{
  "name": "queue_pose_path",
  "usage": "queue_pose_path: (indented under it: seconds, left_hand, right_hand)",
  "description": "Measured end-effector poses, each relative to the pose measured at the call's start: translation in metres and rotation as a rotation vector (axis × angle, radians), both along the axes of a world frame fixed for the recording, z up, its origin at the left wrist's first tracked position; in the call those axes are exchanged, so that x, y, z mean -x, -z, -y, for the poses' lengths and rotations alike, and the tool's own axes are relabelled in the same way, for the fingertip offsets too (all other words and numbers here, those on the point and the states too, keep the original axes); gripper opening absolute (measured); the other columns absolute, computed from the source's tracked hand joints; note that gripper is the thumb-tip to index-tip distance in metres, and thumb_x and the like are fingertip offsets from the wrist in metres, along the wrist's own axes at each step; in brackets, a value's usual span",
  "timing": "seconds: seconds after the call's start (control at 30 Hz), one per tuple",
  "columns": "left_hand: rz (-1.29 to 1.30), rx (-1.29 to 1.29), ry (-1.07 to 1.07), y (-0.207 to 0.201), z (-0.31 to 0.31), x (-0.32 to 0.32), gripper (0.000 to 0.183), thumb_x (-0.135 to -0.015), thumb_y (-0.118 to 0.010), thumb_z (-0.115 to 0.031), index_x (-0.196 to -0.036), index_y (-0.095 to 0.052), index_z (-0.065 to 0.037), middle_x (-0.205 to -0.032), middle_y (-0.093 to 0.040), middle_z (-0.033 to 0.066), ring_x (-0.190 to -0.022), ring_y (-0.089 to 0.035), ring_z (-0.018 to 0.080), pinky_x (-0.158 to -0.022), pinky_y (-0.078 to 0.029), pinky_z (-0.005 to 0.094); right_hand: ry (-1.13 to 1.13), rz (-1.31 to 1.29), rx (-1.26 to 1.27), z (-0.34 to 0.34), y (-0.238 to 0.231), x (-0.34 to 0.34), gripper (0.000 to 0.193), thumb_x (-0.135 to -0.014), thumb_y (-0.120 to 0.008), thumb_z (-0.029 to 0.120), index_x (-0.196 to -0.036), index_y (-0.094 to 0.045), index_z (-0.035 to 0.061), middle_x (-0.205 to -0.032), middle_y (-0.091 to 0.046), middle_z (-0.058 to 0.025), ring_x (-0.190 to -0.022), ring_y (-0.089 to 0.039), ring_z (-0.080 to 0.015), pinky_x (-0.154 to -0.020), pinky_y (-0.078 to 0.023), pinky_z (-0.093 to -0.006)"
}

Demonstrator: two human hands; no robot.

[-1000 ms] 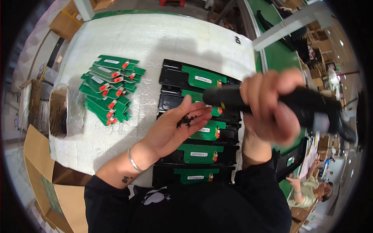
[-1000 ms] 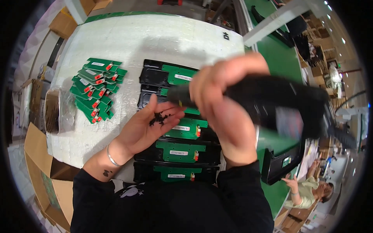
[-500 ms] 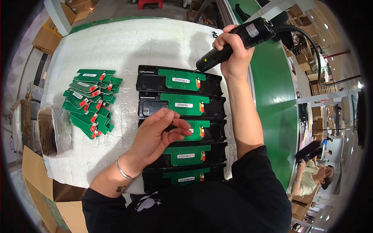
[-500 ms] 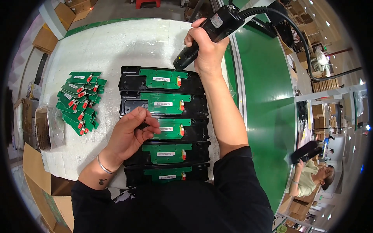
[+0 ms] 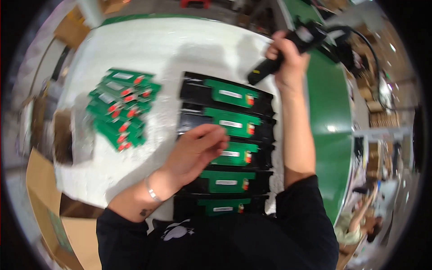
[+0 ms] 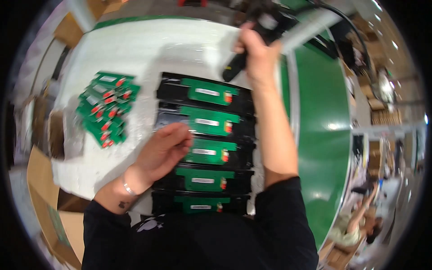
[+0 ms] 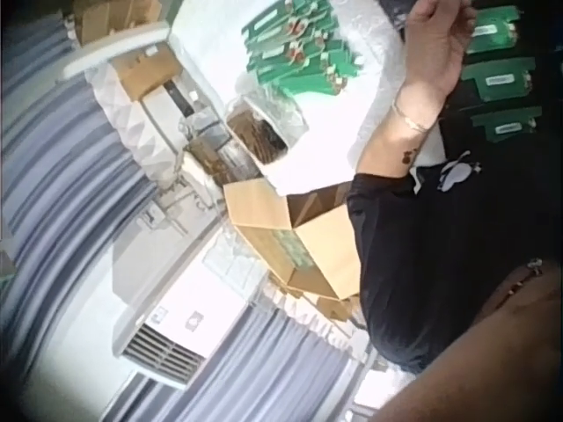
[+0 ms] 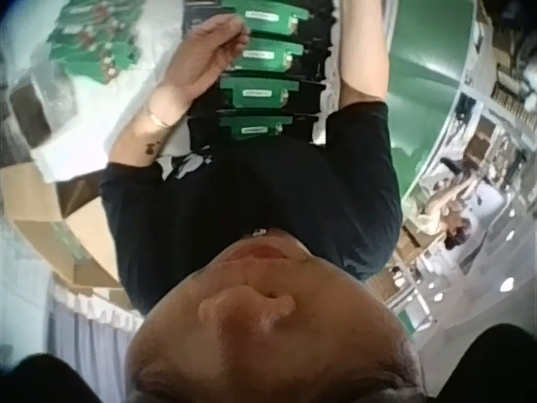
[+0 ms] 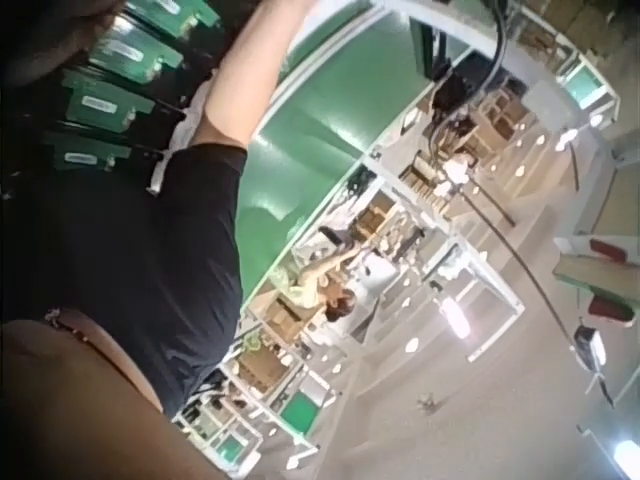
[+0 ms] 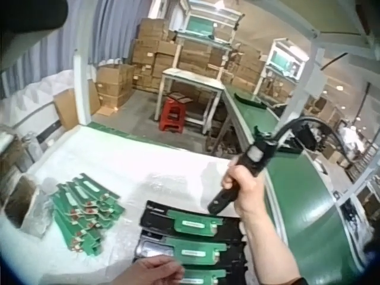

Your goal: Assembling electronic components by placing circuit boards into plastic housings and securing them with screws.

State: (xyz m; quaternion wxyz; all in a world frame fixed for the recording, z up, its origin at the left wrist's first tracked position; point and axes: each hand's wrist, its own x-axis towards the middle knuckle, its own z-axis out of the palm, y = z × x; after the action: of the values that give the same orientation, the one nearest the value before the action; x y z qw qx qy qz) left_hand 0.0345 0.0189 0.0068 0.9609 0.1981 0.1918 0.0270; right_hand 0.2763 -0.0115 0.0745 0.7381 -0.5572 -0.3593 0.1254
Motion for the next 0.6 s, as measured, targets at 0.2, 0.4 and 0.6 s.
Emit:
queue_pose_path:
  seconds: [0.2,0.4,0.6]
  left_hand:
    - [0.179,0.086,-0.006,0.008,0.023,-0.017,0.020,-0.084,-0.059,-0.011,-0.100,-0.055,0.001,-0.089,-0.059,0.0058,-0.081,-0.057,0.0124,-0.074,-0.048,0.0232]
    - [0.166,0.085,-0.059,0.010,0.022,-0.013,0.016,-0.083,-0.061,-0.010,-0.096,-0.057,-0.002,-0.082,-0.060,0.0042,-0.074,-0.057,0.0114,-0.071,-0.049,0.0225]
    - [0.170,0.120,-0.084,0.005,0.014,-0.008,0.020,-0.086,-0.058,-0.011,-0.102,-0.054,-0.001,-0.091,-0.057,0.0052,-0.084,-0.056,0.0131,-0.077,-0.047,0.0240]
  right_hand:
    - [0.016,-0.117,0.025,0.038,0.025,-0.060,0.018,-0.080,-0.058,0.011,-0.089,-0.054,-0.0043,-0.068,-0.044,-0.0009,-0.059,-0.040,-0.0078,-0.052,-0.034,-0.0215]
    - [-0.093,-0.145,-0.002,0.024,0.022,-0.046,0.012,-0.079,-0.054,0.007,-0.086,-0.047,0.0008,-0.064,-0.038,0.0003,-0.057,-0.036,-0.0088,-0.057,-0.033,-0.0229]
    - [-0.087,-0.037,-0.141,0.029,-0.033,0.041,0.021,-0.073,-0.053,0.004,-0.093,-0.048,-0.0021,-0.061,-0.043,-0.0026,-0.050,-0.037,-0.0100,-0.054,-0.034,-0.0234]
